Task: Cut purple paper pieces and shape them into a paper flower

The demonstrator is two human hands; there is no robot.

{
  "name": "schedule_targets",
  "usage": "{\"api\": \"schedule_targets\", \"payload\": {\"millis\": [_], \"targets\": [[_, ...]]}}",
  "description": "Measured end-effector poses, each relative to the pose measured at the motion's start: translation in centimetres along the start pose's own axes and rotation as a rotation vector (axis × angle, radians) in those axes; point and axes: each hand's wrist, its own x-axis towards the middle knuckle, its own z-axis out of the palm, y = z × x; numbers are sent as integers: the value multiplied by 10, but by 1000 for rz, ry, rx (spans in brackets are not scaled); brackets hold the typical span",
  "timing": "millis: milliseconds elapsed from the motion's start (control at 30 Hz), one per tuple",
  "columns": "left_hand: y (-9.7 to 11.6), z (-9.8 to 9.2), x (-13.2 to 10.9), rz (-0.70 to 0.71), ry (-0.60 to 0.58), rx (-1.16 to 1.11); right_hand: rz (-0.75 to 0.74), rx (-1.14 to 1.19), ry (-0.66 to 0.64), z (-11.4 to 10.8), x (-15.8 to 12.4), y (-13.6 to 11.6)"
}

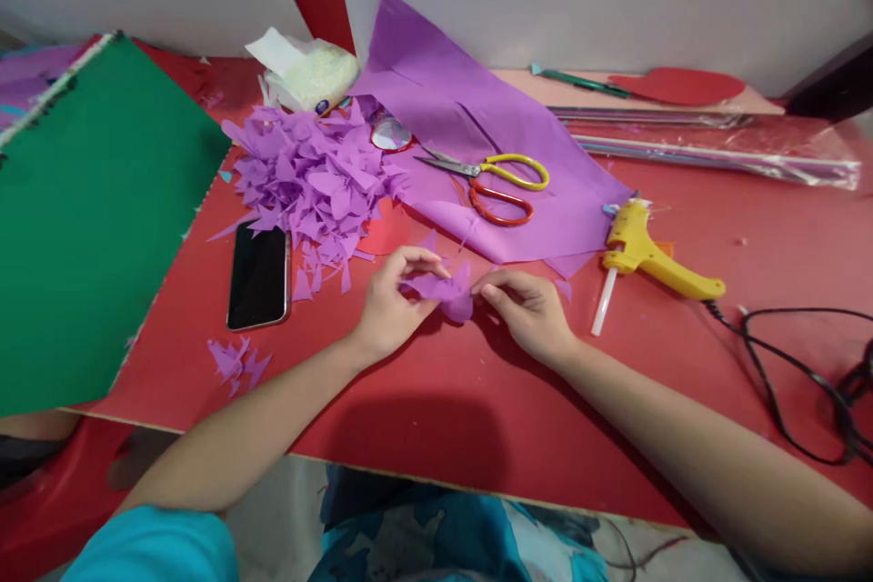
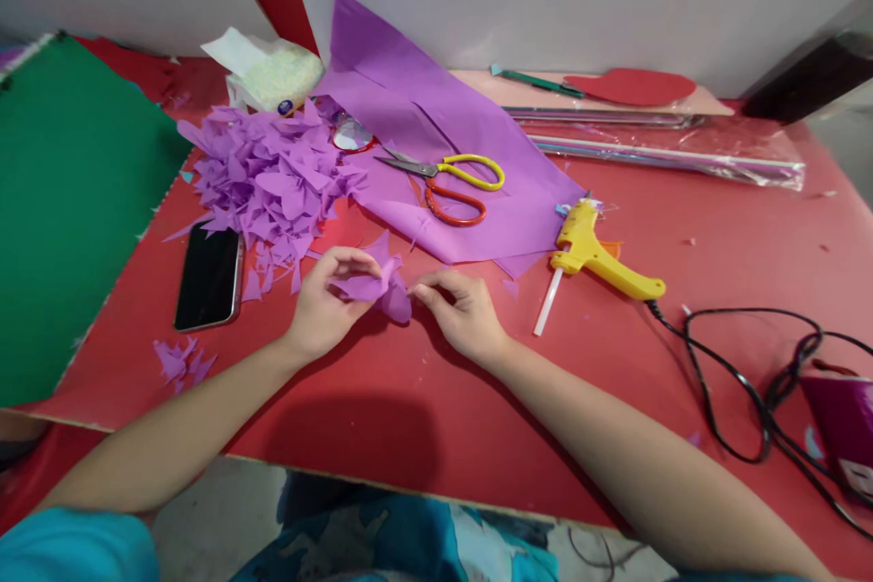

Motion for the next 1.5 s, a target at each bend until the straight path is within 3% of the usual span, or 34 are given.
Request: {"api": "schedule_targets", "payload": {"millis": [133, 267, 467, 633, 833, 1067, 1233, 1400, 1500], "targets": [[2, -6, -3, 424, -3, 339, -135, -139, -74, -2, 1, -4], [2, -11, -3, 726, -11, 557, -171, -270, 19, -5, 1, -5], [4, -15, 0, 1026, -38, 719, -257, -347, -84, -6, 1, -5], [6, -14, 2, 1089, -79, 752, -272, -361, -76, -4, 2, -3], [3, -11, 1, 927, -105, 785, -229, -295, -22, -2, 2, -1], [-2, -8, -1, 405, -34, 677, -184, -256, 55, -2, 2, 0], [2, -6, 0, -120, -67, 396, -210, -285, 90, -1, 2, 2], [3, -5, 4, -326, -1, -150, -250, -324, 97, 1, 1, 4], [4, -4, 6, -437, -26, -409, -267, -346, 84, 2, 1, 4]]}}
